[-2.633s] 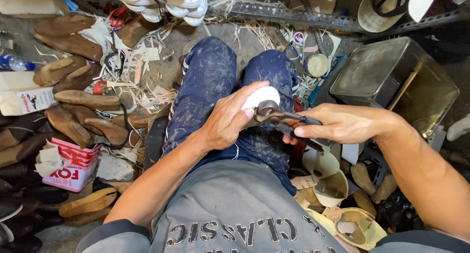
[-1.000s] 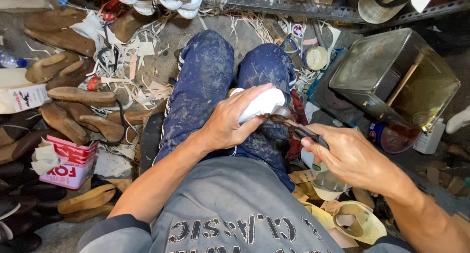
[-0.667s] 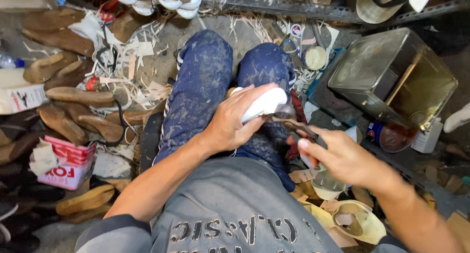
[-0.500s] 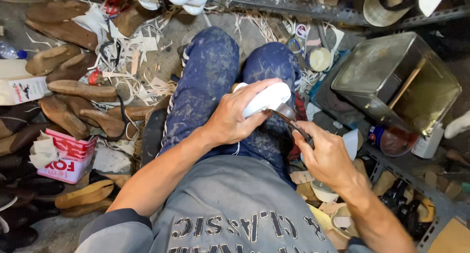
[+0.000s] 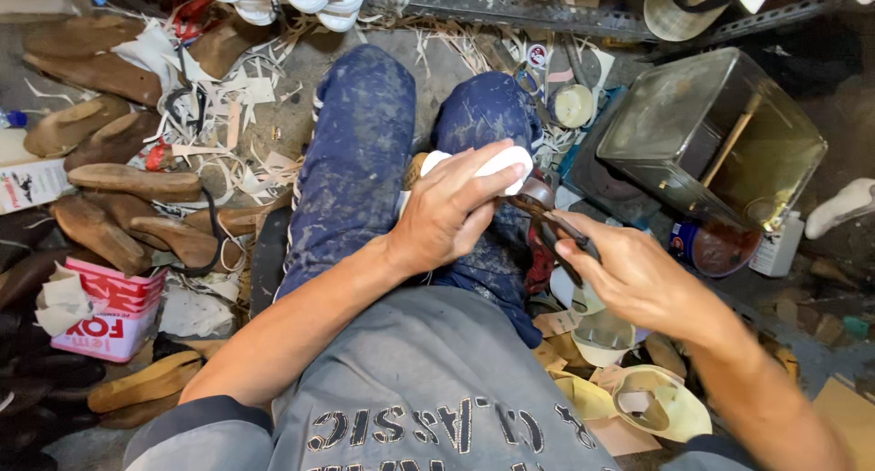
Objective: The person holds a white slip-on shoe on their lap and uses a hammer to repeatedly tap the shoe's sole and edges. The person rotates the shoe to access different areas while continuing to hammer the sole.
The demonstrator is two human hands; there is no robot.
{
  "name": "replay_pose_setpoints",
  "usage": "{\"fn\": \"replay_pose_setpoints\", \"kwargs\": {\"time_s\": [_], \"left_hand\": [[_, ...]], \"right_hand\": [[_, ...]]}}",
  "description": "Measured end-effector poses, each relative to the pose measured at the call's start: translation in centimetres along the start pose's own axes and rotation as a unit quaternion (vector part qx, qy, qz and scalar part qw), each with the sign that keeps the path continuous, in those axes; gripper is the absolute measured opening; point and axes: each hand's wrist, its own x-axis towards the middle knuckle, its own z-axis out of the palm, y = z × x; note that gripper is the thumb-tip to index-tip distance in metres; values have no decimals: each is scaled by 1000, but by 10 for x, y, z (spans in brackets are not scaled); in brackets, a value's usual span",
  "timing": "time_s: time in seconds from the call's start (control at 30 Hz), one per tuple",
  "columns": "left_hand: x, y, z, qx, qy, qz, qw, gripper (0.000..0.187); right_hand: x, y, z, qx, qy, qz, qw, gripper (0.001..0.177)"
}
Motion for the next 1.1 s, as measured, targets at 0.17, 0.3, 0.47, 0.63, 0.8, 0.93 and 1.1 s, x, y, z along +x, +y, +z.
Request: {"fn": "replay_pose_setpoints", "kwargs": {"time_s": [0.17,0.3,0.47,0.63,0.8,0.93,1.1], "left_hand": [[-1,7,3,19,-46,-47,998,60],[17,-5,-19,-30,-85,-112,990,75],[22,-7,-28,-115,-77,-115,984,72],[14,-5,-19,-21,-134,-120,983,76],[7,13,-12,-19,-111,-170,979,60],[7,16,-2,65,-51,-107,991,47],[15,-4,-17,58,-52,-93,993,61]], "right_hand": [[-10,-40,-22,-197,-82,116,970,40],[12,41,15,-213,43,-11,976,29],[33,91,38,-314,225,-140,912,23],[25,59,14,-271,136,-107,947,20],[12,15,-11,-334,71,-89,936,27],[6,-15,-33,-472,-39,-26,880,50],[18,-43,-32,-399,-120,21,909,26]]}}
